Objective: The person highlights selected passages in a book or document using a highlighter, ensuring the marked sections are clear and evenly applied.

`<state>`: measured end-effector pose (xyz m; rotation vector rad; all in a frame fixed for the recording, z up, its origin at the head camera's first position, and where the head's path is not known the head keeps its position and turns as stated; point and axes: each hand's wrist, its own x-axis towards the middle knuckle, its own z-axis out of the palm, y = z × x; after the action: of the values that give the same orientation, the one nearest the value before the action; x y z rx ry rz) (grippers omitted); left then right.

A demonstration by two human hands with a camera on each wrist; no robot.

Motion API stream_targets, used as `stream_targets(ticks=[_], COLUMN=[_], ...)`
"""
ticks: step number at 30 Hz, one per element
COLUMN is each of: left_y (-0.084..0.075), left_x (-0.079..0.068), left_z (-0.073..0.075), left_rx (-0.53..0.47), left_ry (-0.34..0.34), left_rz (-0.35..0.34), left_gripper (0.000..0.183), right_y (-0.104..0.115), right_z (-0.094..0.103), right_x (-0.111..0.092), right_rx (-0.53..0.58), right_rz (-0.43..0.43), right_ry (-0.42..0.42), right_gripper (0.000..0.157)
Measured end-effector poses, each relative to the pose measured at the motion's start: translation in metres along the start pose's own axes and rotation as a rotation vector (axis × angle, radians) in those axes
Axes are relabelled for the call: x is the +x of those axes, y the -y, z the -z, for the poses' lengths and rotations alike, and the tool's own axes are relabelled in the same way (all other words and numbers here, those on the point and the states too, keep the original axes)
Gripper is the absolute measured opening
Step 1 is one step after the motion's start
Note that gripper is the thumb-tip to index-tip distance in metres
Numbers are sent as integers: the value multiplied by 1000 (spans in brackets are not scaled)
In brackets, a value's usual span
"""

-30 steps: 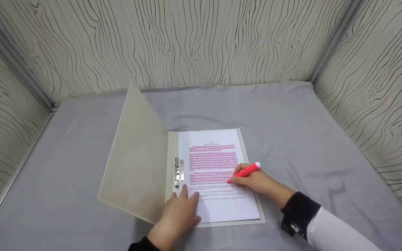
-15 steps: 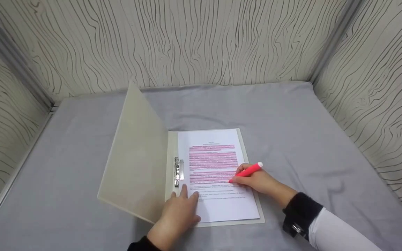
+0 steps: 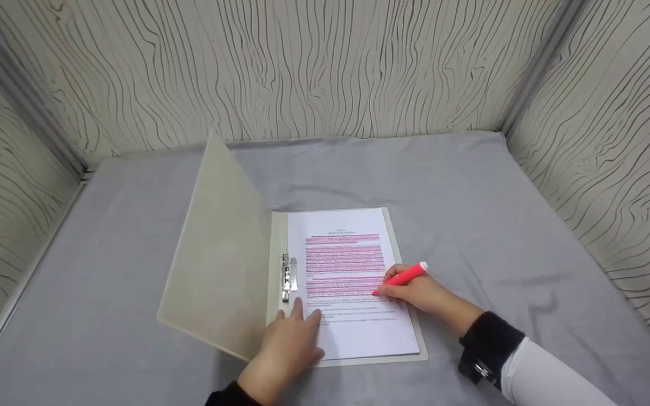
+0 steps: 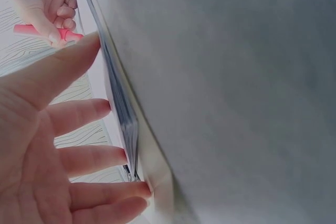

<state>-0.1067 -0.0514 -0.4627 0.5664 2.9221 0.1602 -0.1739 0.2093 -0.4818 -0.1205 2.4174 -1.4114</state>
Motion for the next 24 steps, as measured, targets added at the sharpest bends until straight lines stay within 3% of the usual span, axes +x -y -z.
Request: stream_targets(ticks=[13, 19, 24], left_y=[0, 0, 0], left_x=[1, 1, 0], left_z=[-2, -1, 0], left_rx=[14, 1, -26], left_ry=[-37, -29, -19], left_rz=[-16, -12, -7], left_gripper=[63, 63, 63], right_y=[-4, -4, -6], right_z=[1, 1, 4], right_x=[-2, -3, -3], right_rx=[53, 34, 118], right_rz=[56, 21, -22], right_ry=[22, 10, 9], right_gripper=[22, 23, 24])
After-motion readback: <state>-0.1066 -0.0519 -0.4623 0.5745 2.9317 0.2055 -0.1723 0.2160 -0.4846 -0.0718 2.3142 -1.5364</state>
